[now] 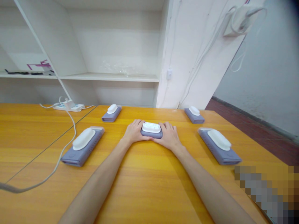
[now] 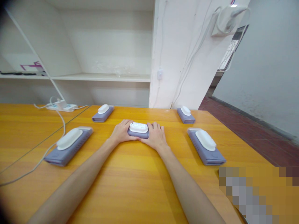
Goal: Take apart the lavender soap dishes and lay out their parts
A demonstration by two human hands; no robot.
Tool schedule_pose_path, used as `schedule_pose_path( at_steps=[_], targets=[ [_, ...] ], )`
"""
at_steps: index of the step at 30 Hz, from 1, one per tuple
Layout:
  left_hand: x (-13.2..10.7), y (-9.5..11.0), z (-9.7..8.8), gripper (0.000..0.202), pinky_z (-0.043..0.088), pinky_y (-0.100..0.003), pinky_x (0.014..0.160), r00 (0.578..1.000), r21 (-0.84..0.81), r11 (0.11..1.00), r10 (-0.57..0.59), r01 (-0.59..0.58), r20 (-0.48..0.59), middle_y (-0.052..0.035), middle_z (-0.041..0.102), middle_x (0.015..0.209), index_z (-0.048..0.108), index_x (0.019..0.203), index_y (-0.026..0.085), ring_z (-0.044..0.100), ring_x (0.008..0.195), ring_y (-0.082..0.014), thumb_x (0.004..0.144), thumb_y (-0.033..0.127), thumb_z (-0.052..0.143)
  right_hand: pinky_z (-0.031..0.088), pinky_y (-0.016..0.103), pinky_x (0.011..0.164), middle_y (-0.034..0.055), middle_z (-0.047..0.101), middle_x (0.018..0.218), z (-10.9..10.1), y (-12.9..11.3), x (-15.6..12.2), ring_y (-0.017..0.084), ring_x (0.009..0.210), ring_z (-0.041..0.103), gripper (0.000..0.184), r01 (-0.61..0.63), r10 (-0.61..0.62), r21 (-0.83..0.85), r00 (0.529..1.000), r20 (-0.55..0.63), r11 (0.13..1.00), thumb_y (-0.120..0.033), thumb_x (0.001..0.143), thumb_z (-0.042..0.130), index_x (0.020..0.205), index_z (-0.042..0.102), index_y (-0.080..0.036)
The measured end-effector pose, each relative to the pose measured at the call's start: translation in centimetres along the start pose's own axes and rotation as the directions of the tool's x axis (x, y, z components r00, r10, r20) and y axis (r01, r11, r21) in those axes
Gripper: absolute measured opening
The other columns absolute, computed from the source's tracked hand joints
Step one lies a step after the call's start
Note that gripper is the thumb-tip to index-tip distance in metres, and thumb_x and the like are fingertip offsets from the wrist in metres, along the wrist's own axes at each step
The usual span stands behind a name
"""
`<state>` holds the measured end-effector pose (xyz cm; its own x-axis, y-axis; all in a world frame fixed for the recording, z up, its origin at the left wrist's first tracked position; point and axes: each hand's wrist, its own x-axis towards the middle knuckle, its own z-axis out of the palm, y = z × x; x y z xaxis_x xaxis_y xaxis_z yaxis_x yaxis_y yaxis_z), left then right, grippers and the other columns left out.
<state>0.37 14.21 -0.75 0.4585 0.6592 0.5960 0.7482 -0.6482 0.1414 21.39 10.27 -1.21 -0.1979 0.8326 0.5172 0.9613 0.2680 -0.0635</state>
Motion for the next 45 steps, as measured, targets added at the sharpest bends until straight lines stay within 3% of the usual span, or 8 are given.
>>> schedule_pose_path(
  at_steps=[10, 17, 25, 32, 36, 38, 42, 45],
  targets=[
    [-0.1, -0.1, 0.0, 0.078, 0.047, -0.04, 0.085, 1.0, 0.01, 1.0, 0.002, -0.002, 0.012, -0.0109, 0.064, 0.098, 0.056, 0.105, 0.018, 0.059, 0.095, -0.0276, 0.057, 0.08, 0.056, 0.042, 0.038, 0.082, 0.0094, 0.053, 0.105, 0.5, 0.7, 0.2, 0.027, 0.093, 0.053, 0.073, -0.009, -0.005, 0.232, 0.998, 0.06, 0.973, -0.067, 0.059, 0.068, 0.115, 0.052, -0.022],
    [-0.1, 0.1, -0.1, 0.072, 0.048, -0.039, 0.083, 1.0, 0.002, 1.0, -0.005, 0.005, 0.027, -0.0109, 0.065, 0.096, 0.057, 0.101, 0.018, 0.06, 0.093, -0.027, 0.061, 0.077, 0.056, 0.045, 0.037, 0.081, 0.0069, 0.06, 0.102, 0.2, 1.0, 0.7, 0.025, 0.094, 0.056, 0.072, -0.043, -0.015, 0.429, 0.991, 0.132, 0.902, -0.067, 0.053, 0.073, 0.106, 0.056, -0.021],
    [-0.2, 0.1, -0.3, 0.071, 0.048, -0.039, 0.084, 0.999, -0.03, 0.999, -0.01, 0.011, 0.039, -0.0113, 0.065, 0.098, 0.058, 0.101, 0.018, 0.06, 0.096, -0.0274, 0.061, 0.076, 0.057, 0.042, 0.041, 0.095, 0.0104, 0.059, 0.121, -0.3, 2.3, 1.2, 0.028, 0.109, 0.056, 0.092, -0.183, 0.032, 0.547, 0.961, 0.273, 0.817, -0.058, 0.046, 0.08, 0.124, 0.054, -0.018],
    [-0.2, -0.2, -0.4, 0.069, 0.049, -0.038, 0.083, 0.998, -0.088, 0.996, -0.022, 0.027, 0.059, -0.0102, 0.065, 0.097, 0.059, 0.099, 0.019, 0.061, 0.094, -0.0263, 0.059, 0.075, 0.06, 0.042, 0.042, 0.096, 0.011, 0.06, 0.122, -0.8, 2.8, 1.3, 0.027, 0.108, 0.057, 0.09, -0.227, 0.012, 0.588, 0.938, 0.347, 0.776, -0.052, 0.046, 0.081, 0.125, 0.055, -0.016],
    [-0.3, -0.6, -0.5, 0.068, 0.049, -0.038, 0.082, 0.998, -0.106, 0.994, -0.035, 0.04, 0.045, -0.0103, 0.066, 0.098, 0.06, 0.099, 0.019, 0.061, 0.094, -0.0265, 0.058, 0.074, 0.062, 0.042, 0.042, 0.097, 0.0081, 0.06, 0.121, -0.5, 3.2, 1.2, 0.026, 0.109, 0.057, 0.084, -0.239, 0.001, 0.667, 0.942, 0.337, 0.706, -0.047, 0.048, 0.082, 0.123, 0.056, -0.02],
    [-0.4, -1.0, -0.5, 0.065, 0.049, -0.037, 0.081, 0.998, -0.107, 0.993, -0.055, 0.058, 0.027, -0.0096, 0.066, 0.097, 0.06, 0.098, 0.02, 0.061, 0.093, -0.0262, 0.059, 0.072, 0.063, 0.044, 0.041, 0.094, 0.0074, 0.062, 0.117, -0.2, 3.6, 1.1, 0.025, 0.106, 0.058, 0.076, -0.271, 0.03, 0.719, 0.944, 0.329, 0.64, -0.045, 0.052, 0.08, 0.12, 0.057, -0.02],
    [-0.5, -2.0, -0.5, 0.064, 0.05, -0.037, 0.077, 0.986, -0.073, 0.984, -0.163, 0.16, -0.031, -0.0093, 0.066, 0.092, 0.061, 0.094, 0.019, 0.062, 0.087, -0.0253, 0.059, 0.073, 0.062, 0.05, 0.039, 0.082, 0.0085, 0.065, 0.106, 0.9, 3.8, 0.9, 0.022, 0.092, 0.063, 0.062, -0.335, 0.213, 0.813, 0.941, 0.263, 0.476, -0.048, 0.061, 0.074, 0.111, 0.054, -0.018],
    [-0.6, -2.4, -0.5, 0.065, 0.05, -0.036, 0.076, 0.981, -0.065, 0.981, -0.187, 0.184, -0.043, -0.0093, 0.066, 0.092, 0.061, 0.094, 0.018, 0.062, 0.086, -0.0248, 0.06, 0.073, 0.061, 0.049, 0.041, 0.081, 0.0101, 0.064, 0.106, 1.4, 3.2, 0.6, 0.024, 0.093, 0.063, 0.069, -0.327, 0.276, 0.756, 0.94, 0.2, 0.567, -0.053, 0.057, 0.076, 0.111, 0.048, -0.019]
  ],
)
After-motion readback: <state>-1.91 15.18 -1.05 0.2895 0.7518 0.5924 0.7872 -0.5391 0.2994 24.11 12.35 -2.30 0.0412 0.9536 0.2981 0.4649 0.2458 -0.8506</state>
